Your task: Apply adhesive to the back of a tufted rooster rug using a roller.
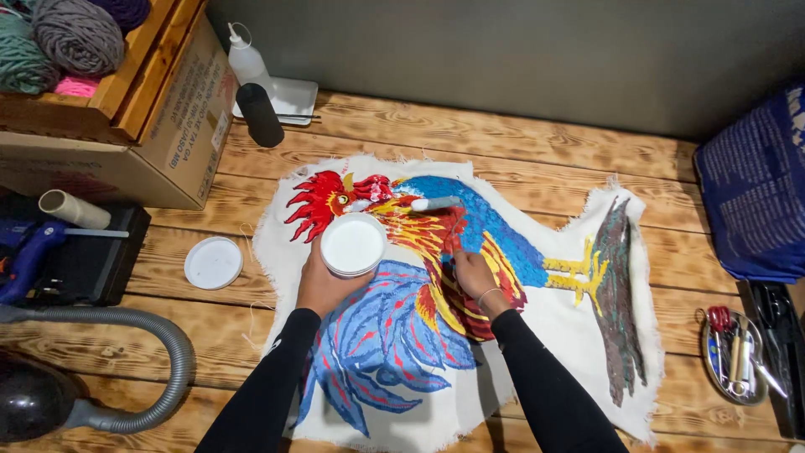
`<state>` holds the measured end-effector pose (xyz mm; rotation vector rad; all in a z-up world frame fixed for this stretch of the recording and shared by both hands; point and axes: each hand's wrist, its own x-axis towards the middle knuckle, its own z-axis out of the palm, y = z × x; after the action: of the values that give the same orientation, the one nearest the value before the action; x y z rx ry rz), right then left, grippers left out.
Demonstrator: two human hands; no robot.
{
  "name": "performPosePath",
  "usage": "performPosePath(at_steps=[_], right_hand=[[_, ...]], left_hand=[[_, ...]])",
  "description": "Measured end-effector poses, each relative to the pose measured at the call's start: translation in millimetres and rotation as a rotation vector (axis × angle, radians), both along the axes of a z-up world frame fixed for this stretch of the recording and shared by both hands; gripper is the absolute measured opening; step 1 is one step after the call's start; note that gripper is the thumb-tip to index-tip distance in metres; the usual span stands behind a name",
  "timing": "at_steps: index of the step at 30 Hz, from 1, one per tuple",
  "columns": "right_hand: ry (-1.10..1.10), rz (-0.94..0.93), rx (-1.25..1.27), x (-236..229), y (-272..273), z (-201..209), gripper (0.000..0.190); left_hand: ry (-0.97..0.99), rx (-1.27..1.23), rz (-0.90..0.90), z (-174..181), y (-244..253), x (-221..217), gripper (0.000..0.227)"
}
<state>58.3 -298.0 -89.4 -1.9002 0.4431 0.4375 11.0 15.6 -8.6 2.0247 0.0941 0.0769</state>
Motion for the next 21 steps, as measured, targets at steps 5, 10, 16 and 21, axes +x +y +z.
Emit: performPosePath(at_steps=[5,10,16,21], right_hand=[[-0.197,0.096,-0.381,38.6,6.1,-68.7,0.057],[-0.178,0.110,-0.479,40.6,6.4,-69.0,0.060],[-0.129,0.084,-0.442,19.1,-3.7,-57.0,0.059],[-0.077,0.060,-0.404,0.0,-10.5,-40.0,0.056]], left_hand=[[0.021,-0.027,0.076,4.0,3.2,2.5,0.103],[0.004,-0.039,0.129,-6.1,3.8,3.5,0.106],[0.042,-0.060,0.114,-12.6,3.6,4.5,0.103],[-0.018,-0.030,0.063,-21.1,0.6,5.6,0.106]])
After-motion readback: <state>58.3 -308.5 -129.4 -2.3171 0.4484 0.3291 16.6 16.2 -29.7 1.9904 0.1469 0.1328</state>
